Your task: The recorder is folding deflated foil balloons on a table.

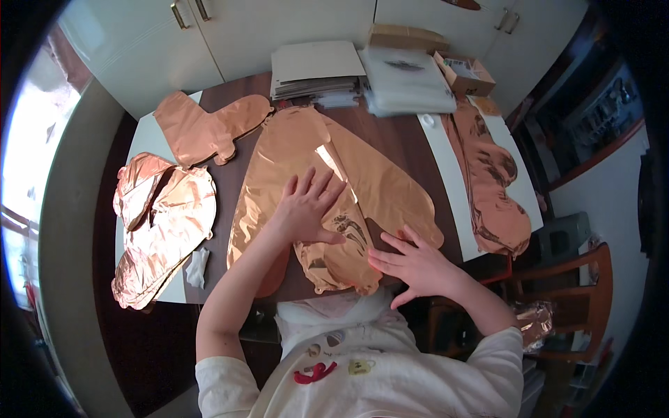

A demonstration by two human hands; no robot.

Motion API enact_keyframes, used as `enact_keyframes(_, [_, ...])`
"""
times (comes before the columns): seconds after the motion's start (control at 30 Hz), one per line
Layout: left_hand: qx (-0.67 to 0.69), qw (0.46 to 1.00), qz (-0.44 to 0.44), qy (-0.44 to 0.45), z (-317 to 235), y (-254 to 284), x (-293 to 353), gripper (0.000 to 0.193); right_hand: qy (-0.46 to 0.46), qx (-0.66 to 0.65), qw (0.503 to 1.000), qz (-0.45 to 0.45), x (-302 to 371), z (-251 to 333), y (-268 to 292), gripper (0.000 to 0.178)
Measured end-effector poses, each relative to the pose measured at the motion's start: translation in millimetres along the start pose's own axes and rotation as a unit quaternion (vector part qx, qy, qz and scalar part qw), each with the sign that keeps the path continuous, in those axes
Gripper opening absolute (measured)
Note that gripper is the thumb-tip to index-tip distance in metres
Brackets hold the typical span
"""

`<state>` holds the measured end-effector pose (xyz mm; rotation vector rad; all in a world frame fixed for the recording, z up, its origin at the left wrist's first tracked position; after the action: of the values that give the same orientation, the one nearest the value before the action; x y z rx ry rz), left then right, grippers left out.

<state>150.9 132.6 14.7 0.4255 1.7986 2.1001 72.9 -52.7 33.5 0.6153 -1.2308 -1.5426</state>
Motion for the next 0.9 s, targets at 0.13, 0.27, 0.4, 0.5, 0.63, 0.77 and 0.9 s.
enact_keyframes(0.13, [0.008,1.000,-0.003,0.000,-1.3,-0.3,-0.9,0.106,0.044,-0.071,0.996,0.009,2.7,0.6,4.9,0.065])
enact_keyframes(0.27, [0.005,1.000,-0.007,-0.006,-2.8,1.5,-0.7,0.106,0.018,-0.116,0.989,-0.085,-28.7,-25.4,17.0,0.048])
enact_keyframes(0.4, [0.000,1.000,-0.012,-0.004,-3.3,-1.3,1.6,0.107,0.025,-0.041,0.976,-0.214,-54.7,-41.3,23.0,0.044])
enact_keyframes(0.5, [0.005,1.000,-0.021,-0.005,-3.0,-3.4,0.7,0.108,0.011,-0.047,0.975,-0.216,-57.1,-51.9,17.3,0.050])
enact_keyframes(0.63, [0.003,1.000,-0.019,-0.006,-1.6,-1.6,0.9,0.108,0.014,-0.058,0.975,-0.212,-58.1,-56.4,16.4,0.055])
enact_keyframes(0.77, [0.004,0.999,-0.020,-0.026,-3.3,-0.2,-0.9,0.106,0.008,-0.091,0.975,-0.203,-59.9,-61.5,19.5,0.061])
enact_keyframes(0.9, [0.018,0.997,-0.053,-0.051,-5.3,8.7,-6.1,0.095,0.014,-0.091,0.976,-0.198,-62.4,-64.6,20.5,0.065])
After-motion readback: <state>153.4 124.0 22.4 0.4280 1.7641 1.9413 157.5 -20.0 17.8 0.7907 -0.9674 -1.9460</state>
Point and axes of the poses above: each hand's wrist, its own x-axis away from the middle knuckle, its own y-axis out of the back of the hand, z = x × y, the point moved 7 cm from there along -x, towards the middle knuckle, and after that the axes turned 14 degrees about -x, right-handed, at the moved point
